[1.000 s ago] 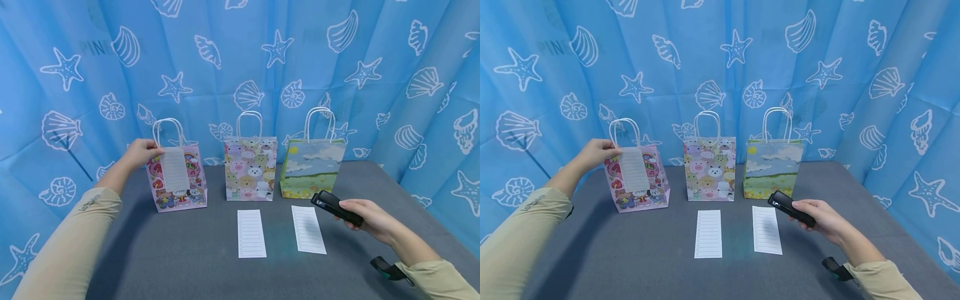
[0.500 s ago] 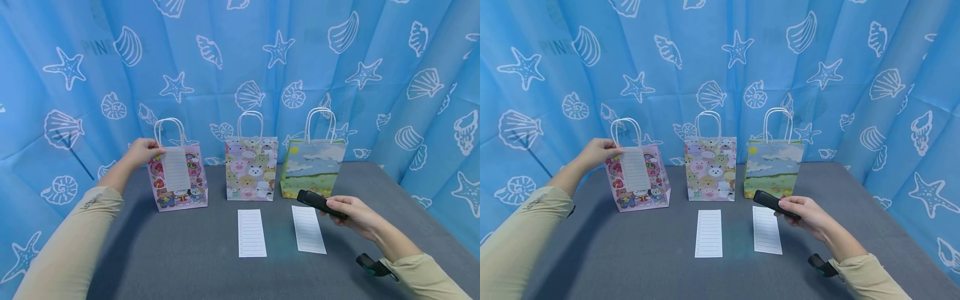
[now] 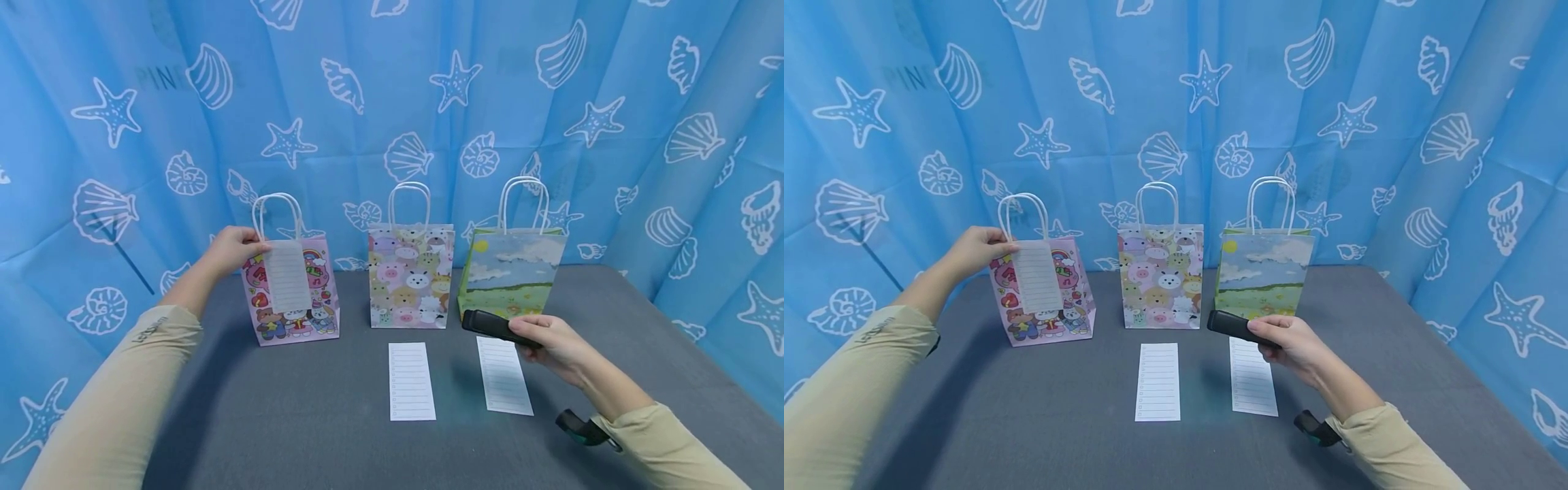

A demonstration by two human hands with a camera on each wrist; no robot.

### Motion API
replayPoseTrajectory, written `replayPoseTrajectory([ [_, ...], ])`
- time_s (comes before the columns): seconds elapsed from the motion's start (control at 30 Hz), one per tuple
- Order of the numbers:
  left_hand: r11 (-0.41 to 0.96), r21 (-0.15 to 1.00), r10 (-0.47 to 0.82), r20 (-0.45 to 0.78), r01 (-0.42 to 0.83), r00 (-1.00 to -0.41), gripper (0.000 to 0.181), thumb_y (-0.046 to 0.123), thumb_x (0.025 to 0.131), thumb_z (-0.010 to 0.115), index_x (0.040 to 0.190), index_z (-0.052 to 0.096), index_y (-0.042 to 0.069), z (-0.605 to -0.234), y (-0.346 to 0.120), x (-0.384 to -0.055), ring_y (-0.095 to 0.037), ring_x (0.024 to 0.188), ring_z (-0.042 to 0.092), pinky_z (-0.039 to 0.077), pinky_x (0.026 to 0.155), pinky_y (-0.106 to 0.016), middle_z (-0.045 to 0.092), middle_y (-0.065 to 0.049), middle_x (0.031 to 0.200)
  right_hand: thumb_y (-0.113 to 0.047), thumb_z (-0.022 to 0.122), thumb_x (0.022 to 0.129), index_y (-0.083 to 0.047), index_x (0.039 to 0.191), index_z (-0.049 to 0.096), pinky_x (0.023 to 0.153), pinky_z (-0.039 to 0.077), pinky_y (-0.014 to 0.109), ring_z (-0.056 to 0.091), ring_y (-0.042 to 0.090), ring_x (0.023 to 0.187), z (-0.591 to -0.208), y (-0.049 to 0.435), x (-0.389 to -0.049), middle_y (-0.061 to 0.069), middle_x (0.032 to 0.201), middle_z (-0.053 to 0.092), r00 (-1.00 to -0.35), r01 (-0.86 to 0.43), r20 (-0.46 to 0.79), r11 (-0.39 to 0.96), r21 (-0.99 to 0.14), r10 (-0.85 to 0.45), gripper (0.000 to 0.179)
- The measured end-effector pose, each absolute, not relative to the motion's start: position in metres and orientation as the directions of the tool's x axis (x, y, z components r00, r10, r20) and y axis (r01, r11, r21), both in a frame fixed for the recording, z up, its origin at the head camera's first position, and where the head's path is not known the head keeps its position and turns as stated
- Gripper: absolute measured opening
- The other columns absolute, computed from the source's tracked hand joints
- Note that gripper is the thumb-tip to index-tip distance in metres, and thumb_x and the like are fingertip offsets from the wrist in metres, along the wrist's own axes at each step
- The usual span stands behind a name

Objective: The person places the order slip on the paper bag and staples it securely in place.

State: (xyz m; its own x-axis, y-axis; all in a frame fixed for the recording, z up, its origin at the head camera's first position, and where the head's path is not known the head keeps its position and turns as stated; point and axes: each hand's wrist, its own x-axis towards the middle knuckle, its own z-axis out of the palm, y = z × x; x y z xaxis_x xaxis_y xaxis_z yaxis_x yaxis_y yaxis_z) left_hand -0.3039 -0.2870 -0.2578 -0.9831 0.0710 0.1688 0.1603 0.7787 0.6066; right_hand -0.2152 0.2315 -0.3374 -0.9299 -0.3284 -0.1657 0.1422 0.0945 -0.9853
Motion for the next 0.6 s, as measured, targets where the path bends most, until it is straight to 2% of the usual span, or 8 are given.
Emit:
replayPoseTrajectory([
  [0.13, 0.779, 0.606, 0.07, 0.169, 0.159, -0.983, 0.027, 0.019, 0.1, 0.057, 0.099, 0.062, -0.008, -0.258, -0.287, -0.303, -0.02, 0.069, 0.046, 0.038, 0.062, -0.033, 0.061, -0.013, 0.082, -0.024, 0.058, 0.099, -0.02, 0.096, 0.066, 0.065, 0.038, 0.029, 0.044, 0.013, 0.067, -0.337, 0.221, -0.218, 0.004, 0.096, 0.05, -0.945, 0.156, -0.161, 0.041, -0.987, -0.286, 0.01],
  [0.2, 0.779, 0.605, 0.073, 0.171, 0.163, -0.983, 0.028, 0.02, 0.099, 0.058, 0.098, 0.062, -0.007, -0.257, -0.286, -0.302, -0.02, 0.068, 0.046, 0.038, 0.062, -0.034, 0.061, -0.013, 0.082, -0.023, 0.06, 0.098, -0.017, 0.1, 0.064, 0.065, 0.037, 0.029, 0.043, 0.013, 0.067, -0.336, 0.215, -0.219, 0.004, 0.097, 0.05, -0.95, 0.158, -0.154, 0.008, -0.987, -0.273, 0.008],
  [0.37, 0.779, 0.604, 0.078, 0.173, 0.168, -0.982, 0.028, 0.021, 0.099, 0.058, 0.096, 0.061, -0.007, -0.256, -0.285, -0.302, -0.018, 0.065, 0.043, 0.037, 0.06, -0.033, 0.059, -0.01, 0.078, -0.02, 0.063, 0.096, -0.008, 0.112, 0.055, 0.066, 0.034, 0.03, 0.04, 0.014, 0.068, -0.333, 0.2, -0.221, 0.005, 0.094, 0.047, -0.955, 0.166, -0.144, -0.064, -0.984, -0.257, 0.022],
  [0.5, 0.778, 0.606, 0.077, 0.171, 0.166, -0.982, 0.027, 0.02, 0.099, 0.058, 0.094, 0.06, -0.007, -0.256, -0.286, -0.303, -0.018, 0.064, 0.041, 0.036, 0.059, -0.033, 0.056, -0.008, 0.074, -0.016, 0.064, 0.095, -0.01, 0.097, 0.061, 0.065, 0.032, 0.029, 0.039, 0.014, 0.068, -0.328, 0.188, -0.222, 0.005, 0.09, 0.045, -0.953, 0.189, -0.135, -0.186, -0.964, -0.272, 0.006],
  [0.6, 0.779, 0.605, 0.077, 0.169, 0.165, -0.983, 0.027, 0.02, 0.1, 0.058, 0.092, 0.059, -0.006, -0.257, -0.287, -0.303, -0.019, 0.063, 0.041, 0.036, 0.058, -0.032, 0.055, -0.008, 0.073, -0.015, 0.065, 0.095, -0.013, 0.09, 0.062, 0.065, 0.031, 0.029, 0.039, 0.013, 0.069, -0.325, 0.178, -0.224, 0.005, 0.088, 0.045, -0.953, 0.2, -0.121, -0.277, -0.94, -0.277, 0.006],
])
